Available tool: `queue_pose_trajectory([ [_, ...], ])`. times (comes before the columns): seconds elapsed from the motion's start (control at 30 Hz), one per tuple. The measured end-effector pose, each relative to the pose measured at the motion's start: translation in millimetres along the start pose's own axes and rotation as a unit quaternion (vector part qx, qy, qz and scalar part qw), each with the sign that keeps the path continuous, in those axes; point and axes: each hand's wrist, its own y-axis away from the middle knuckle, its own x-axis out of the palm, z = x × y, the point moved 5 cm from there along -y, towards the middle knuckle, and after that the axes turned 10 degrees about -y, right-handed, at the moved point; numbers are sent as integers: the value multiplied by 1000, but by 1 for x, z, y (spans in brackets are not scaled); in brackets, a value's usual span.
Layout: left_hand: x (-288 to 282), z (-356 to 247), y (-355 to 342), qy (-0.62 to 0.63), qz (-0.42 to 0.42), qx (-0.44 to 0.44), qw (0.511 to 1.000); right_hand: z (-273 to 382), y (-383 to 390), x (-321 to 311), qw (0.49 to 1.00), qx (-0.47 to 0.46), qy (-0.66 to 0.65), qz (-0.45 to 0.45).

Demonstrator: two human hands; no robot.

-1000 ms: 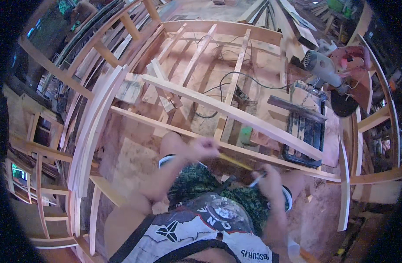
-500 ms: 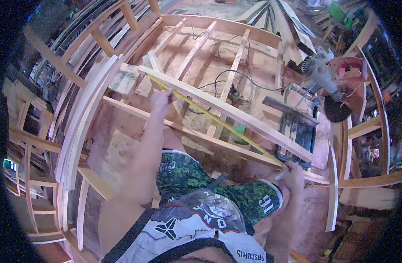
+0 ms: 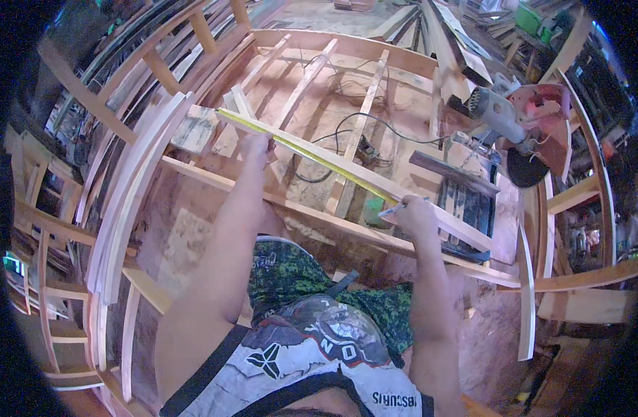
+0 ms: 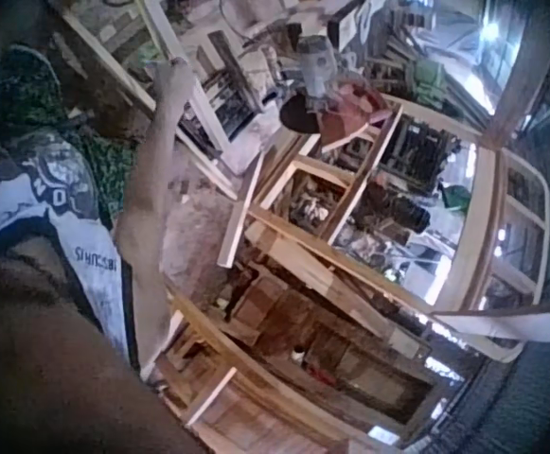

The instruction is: The person measures a wooden plank with a tape measure, cuts it using a circular saw, and then hammers nails to attach the plank to a larger wooden frame.

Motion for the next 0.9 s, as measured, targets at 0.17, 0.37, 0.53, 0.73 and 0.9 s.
queue_pose_trajectory([
  [0.17, 3, 3, 3, -74, 9, 1, 997, 2, -10, 11, 1000, -21, 5, -15],
  [0.37, 8, 4, 13, -30, 63, 11, 998, -11, -17, 11, 1000, 7, 16, -2],
  [0.53, 6, 30, 18, -59, 61, 24, 996, -19, -18, 0, 999, -12, 20, 26],
  [0.73, -18, 54, 8, -308, 70, 137, 939, -108, 6, -35, 998, 15, 36, 59],
  [0.9, -3, 31, 36, -274, 114, 245, 923, -200, 39, -73, 991, 90, 21, 100],
])
